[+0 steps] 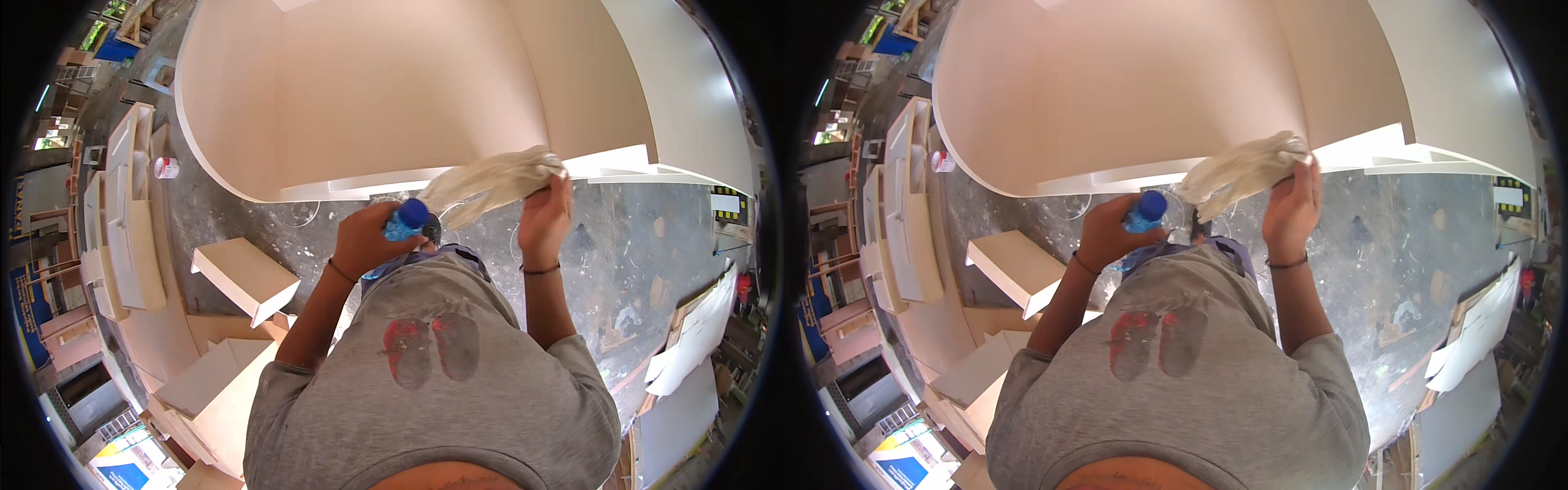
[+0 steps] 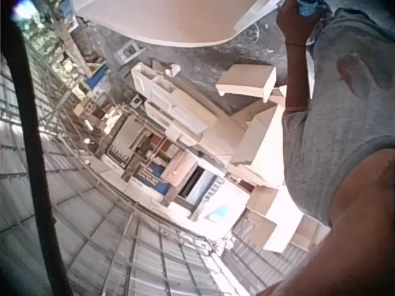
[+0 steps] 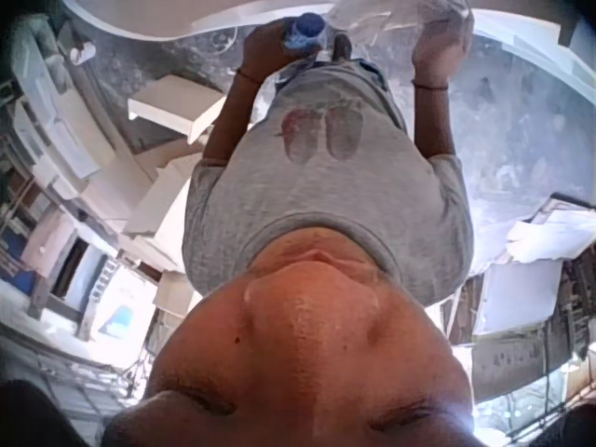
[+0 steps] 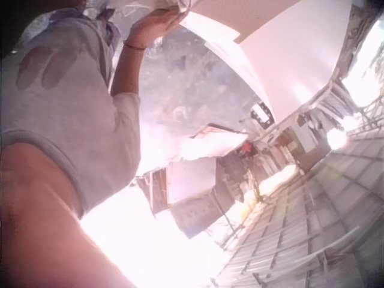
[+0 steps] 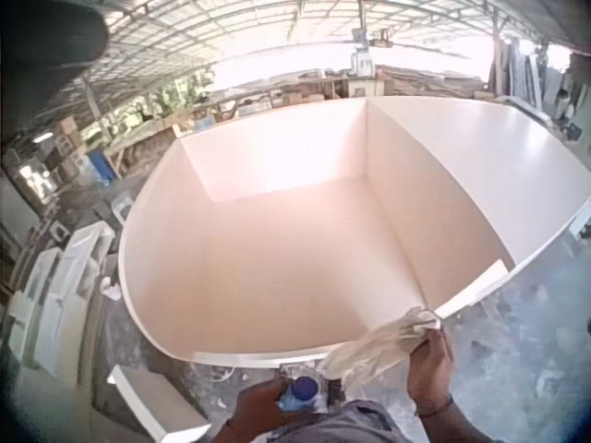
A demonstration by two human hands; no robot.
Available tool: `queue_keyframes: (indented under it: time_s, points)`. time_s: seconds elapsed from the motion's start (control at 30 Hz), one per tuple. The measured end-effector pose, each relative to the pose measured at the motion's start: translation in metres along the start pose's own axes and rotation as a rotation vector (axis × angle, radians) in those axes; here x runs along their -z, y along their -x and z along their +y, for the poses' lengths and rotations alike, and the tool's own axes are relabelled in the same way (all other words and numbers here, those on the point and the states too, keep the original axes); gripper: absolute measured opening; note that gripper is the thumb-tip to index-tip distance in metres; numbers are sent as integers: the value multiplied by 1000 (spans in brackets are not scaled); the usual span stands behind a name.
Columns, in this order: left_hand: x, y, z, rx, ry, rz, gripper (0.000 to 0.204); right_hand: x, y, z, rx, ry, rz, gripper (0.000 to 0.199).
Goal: The person pours liquid from a bottle onto a cloth and wipes the interior and exterior edges of a wooden furniture component.
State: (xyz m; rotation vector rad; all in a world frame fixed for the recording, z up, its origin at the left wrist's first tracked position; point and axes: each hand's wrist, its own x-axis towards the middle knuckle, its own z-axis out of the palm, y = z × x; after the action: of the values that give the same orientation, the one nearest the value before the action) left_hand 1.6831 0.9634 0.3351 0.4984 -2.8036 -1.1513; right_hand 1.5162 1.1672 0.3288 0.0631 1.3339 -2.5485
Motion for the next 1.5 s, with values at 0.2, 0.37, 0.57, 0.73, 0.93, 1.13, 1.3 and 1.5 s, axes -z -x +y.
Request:
queue_keyframes:
  time_s: [0.2, 0.37, 0.57, 0.73, 0.93, 1.13, 1.3, 1.5]
  points:
    - [-1, 26, -39, 65, 141, 112, 56, 20, -43, 89, 581, 1889, -461, 48]
    - [2, 37, -49, 119, 225, 168, 56, -63, -2, 172, 731, 1530, -839, 74]
    - [18, 78, -62, 167, 245, 283, 53, -53, -27, 149, 643, 1405, -1068, 71]
    - [20, 108, -80, 270, 315, 375, 49, -40, -60, 133, 705, 1895, -743, 80]
    - [40, 135, -91, 303, 302, 419, 49, -175, -29, 225, 921, 1666, -1030, 49]
    - [55, 164, -108, 374, 292, 440, 48, -210, 33, 263, 776, 1271, -845, 33]
    - [64, 172, -122, 392, 319, 408, 48, -199, 72, 260, 550, 970, -714, 25]
    - [83, 156, -114, 370, 263, 361, 49, -162, 97, 250, -293, 760, -794, 19]
